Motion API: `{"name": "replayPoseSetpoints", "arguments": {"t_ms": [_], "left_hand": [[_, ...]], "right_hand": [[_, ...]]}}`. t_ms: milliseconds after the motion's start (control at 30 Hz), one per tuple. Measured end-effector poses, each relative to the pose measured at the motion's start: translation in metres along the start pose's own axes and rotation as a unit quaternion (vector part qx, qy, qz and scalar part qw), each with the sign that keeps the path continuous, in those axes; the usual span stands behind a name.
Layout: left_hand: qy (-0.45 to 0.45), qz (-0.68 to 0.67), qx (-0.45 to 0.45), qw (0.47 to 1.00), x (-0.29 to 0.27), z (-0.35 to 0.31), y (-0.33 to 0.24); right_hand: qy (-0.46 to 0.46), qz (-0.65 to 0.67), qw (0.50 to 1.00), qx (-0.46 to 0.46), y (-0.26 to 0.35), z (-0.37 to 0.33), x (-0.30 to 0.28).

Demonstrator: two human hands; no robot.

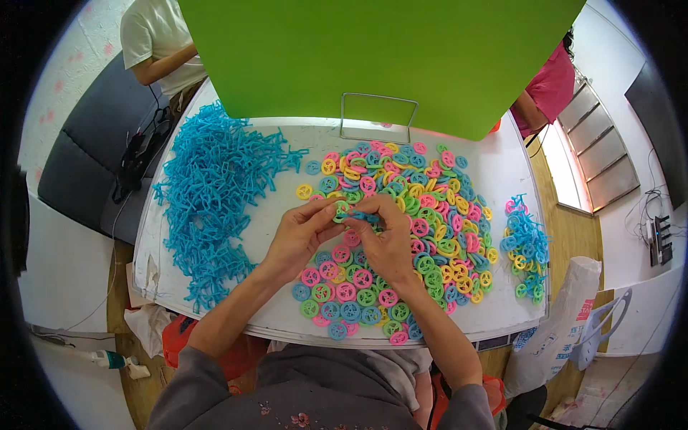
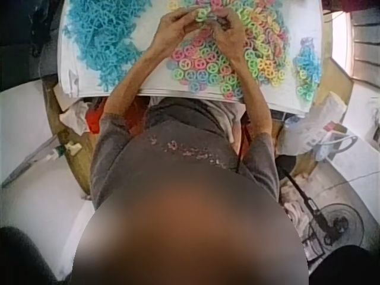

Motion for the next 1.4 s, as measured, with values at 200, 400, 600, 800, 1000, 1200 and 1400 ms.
{"name": "replayPoseSetpoints", "arguments": {"t_ms": [200,400,600,800,1000,1200,1400], "left_hand": [[-0.008,-0.061,-0.064,0.996,0.001,-0.002,0.0],[-0.01,0.042,-0.022,0.999,-0.001,-0.002,-0.005],[-0.02,0.091,-0.002,0.996,-0.003,-0.002,-0.008],[-0.014,0.088,-0.028,0.996,-0.009,0.0,-0.009],[0.043,0.083,0.0,0.996,-0.009,0.002,-0.007],[0.027,0.142,0.096,0.985,0.008,-0.002,-0.015],[0.0,0.129,0.062,0.99,0.005,-0.002,-0.017]], "right_hand": [[-0.045,0.067,0.985,0.152,0.002,-0.003,0.003],[-0.058,0.046,0.982,0.175,0.005,-0.003,0.002],[-0.038,0.01,0.981,0.188,0.006,-0.003,0.001],[0.007,-0.002,0.983,0.184,0.014,0.001,-0.001],[0.035,0.044,0.985,0.161,0.007,0.002,-0.005],[0.006,0.149,0.972,0.179,0.003,0.005,-0.005],[0.066,0.18,0.962,0.196,0.01,0.01,-0.016]]}}
Point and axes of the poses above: each hand's wrist, its own z-axis towards the middle knuckle, its own x-axis out of the palm, y = z × x, the point moved 2 cm from there along z, towards the middle knuckle, and after that the axes turned 6 degrees about y, right-handed, at the moved point
